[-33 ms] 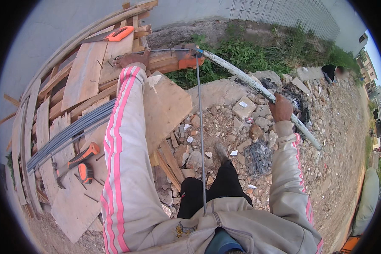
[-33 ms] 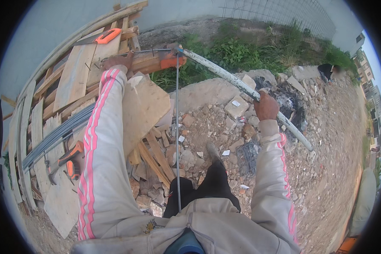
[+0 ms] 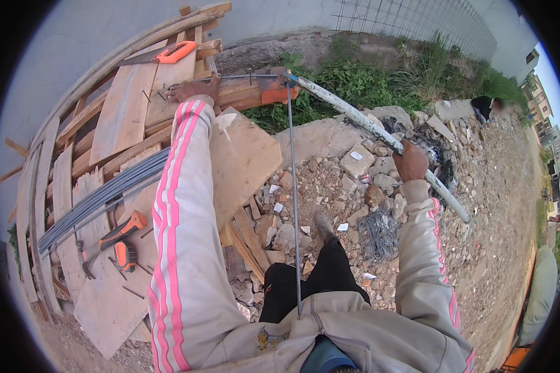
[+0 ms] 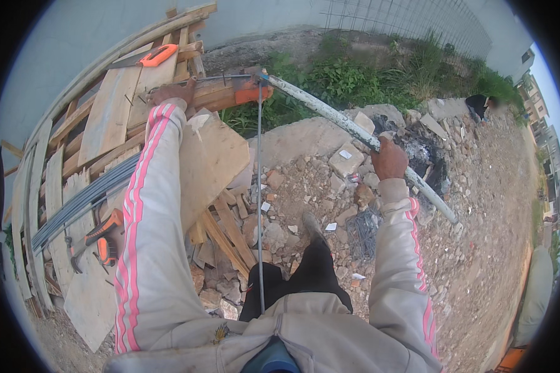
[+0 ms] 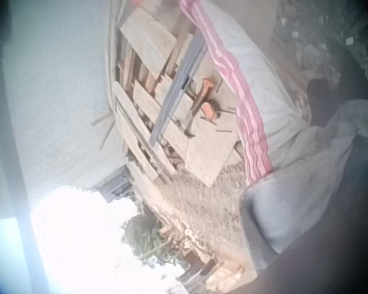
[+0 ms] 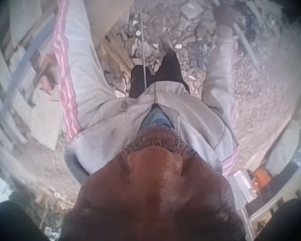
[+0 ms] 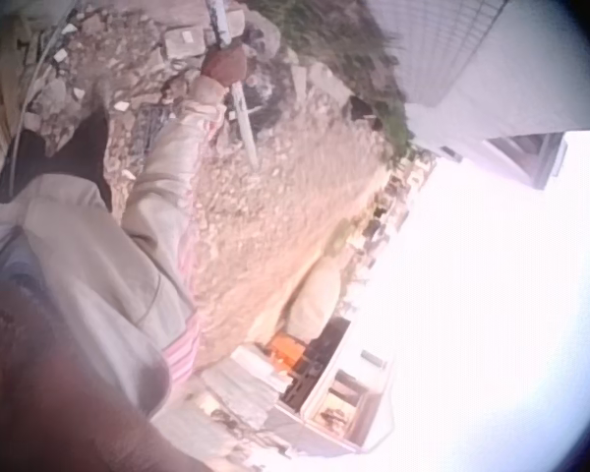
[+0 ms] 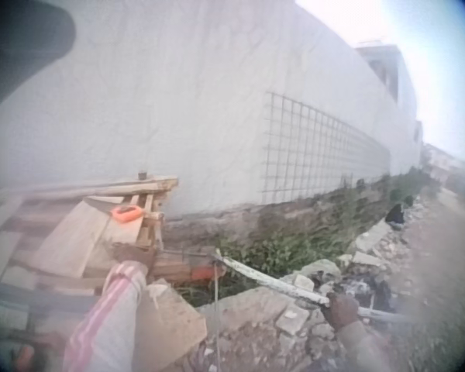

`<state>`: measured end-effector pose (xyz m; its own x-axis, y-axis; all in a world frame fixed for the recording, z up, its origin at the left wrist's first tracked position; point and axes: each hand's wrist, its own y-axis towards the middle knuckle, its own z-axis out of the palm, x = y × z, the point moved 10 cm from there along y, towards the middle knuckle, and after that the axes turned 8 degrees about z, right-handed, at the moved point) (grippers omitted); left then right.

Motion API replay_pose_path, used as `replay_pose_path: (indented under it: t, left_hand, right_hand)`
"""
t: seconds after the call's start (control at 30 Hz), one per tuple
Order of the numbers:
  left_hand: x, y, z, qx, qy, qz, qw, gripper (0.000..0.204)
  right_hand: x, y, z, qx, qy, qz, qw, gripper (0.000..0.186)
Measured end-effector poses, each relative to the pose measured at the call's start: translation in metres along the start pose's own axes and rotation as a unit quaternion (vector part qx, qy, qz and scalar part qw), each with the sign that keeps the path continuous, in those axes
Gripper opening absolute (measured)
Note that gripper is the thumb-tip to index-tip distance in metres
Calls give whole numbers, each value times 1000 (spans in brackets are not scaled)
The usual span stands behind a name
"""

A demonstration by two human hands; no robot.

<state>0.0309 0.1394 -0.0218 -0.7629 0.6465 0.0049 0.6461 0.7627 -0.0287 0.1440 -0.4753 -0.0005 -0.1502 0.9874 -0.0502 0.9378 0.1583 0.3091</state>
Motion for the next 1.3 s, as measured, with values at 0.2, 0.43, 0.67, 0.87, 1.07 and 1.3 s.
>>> replay_pose_path:
  t: [0.2,0.43,0.67,0.87,1.07,1.3]
  left_hand:
    - [2,-12,-11,-17,12,-16,1000,96]
    - [10,-1,-12,-79,18,-58,995,96]
    - [8,9,-5,-5,10,-7,1000,108]
    - [5,12,0,-22,24,-37,999,110]
    - [3,-7,-20,-54,65,-38,996,109]
    - [4,3,-17,-55,24,18,998,85]
  right_hand:
    - [7,-22,-14,9,0,3,1000,36]
    - [10,-41,-15,0,52,-17,999,34]
    - [0,-1,6,67,93,-41,993,32]
    - [-13,5,25,114,165,-109,974,34]
    - [-12,18,2,131,188,-114,967,32]
    - [27,2,9,249,428,-75,866,42]
